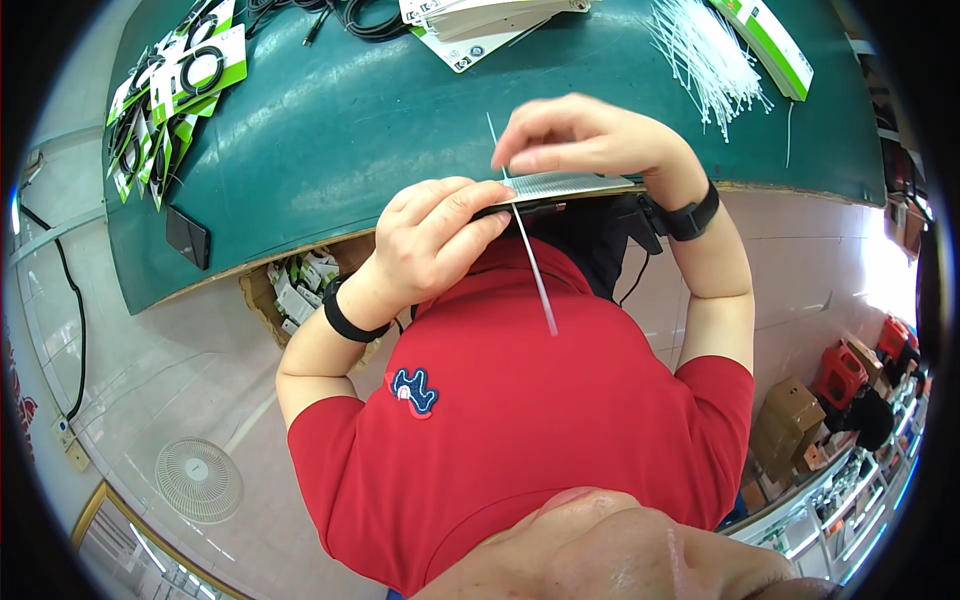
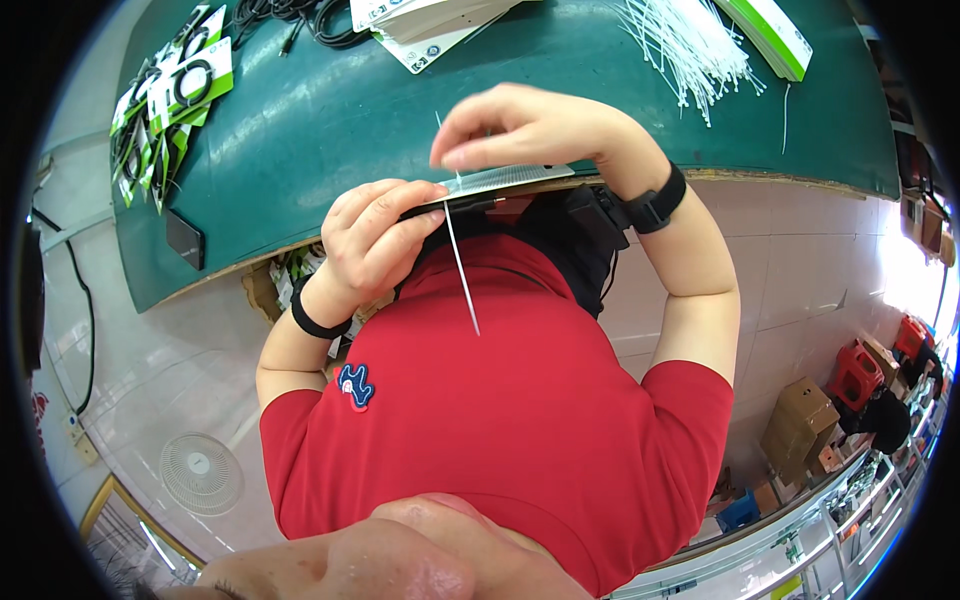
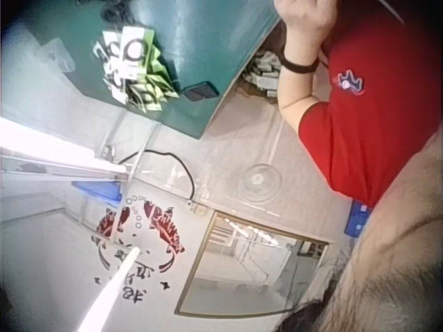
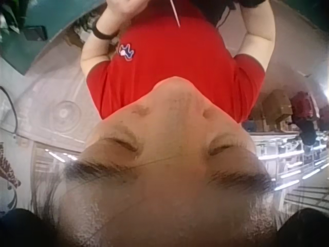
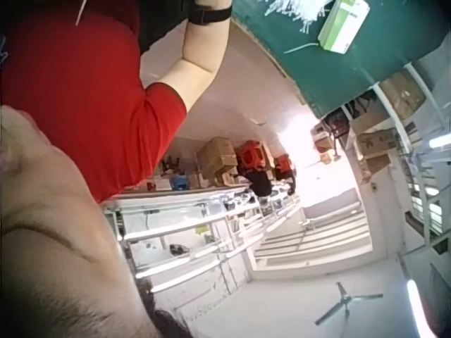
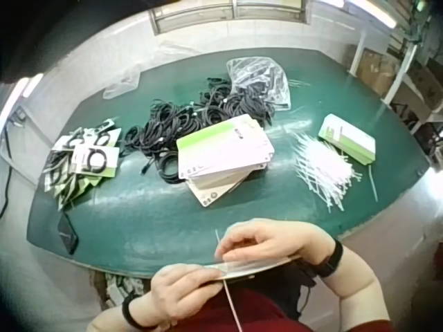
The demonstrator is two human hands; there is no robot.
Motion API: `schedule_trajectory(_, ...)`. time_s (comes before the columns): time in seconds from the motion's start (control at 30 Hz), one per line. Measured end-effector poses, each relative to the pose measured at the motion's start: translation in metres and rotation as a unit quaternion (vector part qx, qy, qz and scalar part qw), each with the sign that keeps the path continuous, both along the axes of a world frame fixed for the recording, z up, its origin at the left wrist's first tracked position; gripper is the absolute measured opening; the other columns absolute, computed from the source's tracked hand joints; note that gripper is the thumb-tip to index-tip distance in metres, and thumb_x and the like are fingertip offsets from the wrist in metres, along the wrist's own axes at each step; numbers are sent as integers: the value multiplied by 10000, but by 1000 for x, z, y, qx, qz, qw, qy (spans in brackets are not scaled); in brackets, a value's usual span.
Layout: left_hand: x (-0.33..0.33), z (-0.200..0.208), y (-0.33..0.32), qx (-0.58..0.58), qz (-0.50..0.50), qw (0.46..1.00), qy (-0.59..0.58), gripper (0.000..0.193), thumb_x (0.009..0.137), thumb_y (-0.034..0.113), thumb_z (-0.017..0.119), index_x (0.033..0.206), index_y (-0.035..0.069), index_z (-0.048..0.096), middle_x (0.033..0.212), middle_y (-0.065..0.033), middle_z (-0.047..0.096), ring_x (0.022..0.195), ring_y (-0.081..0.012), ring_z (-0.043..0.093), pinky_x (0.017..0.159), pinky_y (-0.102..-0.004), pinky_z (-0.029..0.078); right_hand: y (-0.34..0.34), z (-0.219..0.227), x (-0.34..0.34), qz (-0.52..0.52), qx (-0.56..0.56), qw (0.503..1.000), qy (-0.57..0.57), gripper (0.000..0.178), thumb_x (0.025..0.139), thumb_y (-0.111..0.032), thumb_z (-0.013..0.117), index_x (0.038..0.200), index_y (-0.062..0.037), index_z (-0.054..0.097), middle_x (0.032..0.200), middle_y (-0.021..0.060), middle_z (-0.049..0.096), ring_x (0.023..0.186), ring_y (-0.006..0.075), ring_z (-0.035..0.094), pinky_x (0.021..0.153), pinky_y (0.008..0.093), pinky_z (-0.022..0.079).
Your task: Package USB cables into small retail boxes and attach plastic hang tags.
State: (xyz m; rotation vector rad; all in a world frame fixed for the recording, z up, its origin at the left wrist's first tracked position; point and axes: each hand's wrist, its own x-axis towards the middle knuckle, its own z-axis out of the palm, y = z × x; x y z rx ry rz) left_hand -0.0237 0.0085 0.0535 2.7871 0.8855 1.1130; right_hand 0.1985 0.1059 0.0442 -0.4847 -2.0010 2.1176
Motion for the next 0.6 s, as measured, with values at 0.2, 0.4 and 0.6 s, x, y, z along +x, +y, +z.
schedule_trajectory(0.2,1,4,6,-29,29,999,-15,125,695,24,675,809,52,632,955,-84,674,808,-239,664,664,-328,511,-39,69,26,-343,62,936,-53,202,928,-195,623,915,-6,691,723,12,651,574,39,530,511,185,406)
schedule_trajectory(0.4,1,4,4,-33,28,999,-8,133,694,33,666,820,55,629,980,-82,670,834,-242,659,709,-334,502,-88,62,9,-197,2,976,-91,277,953,-236,598,878,15,687,686,47,674,500,64,573,434,204,440)
schedule_trajectory(0.6,0,4,0,-38,32,999,-3,131,711,61,648,841,64,629,1010,-69,665,867,-240,648,729,-340,496,-86,40,1,-218,-192,956,-46,198,937,-198,617,947,-8,670,740,53,689,486,26,517,416,167,401)
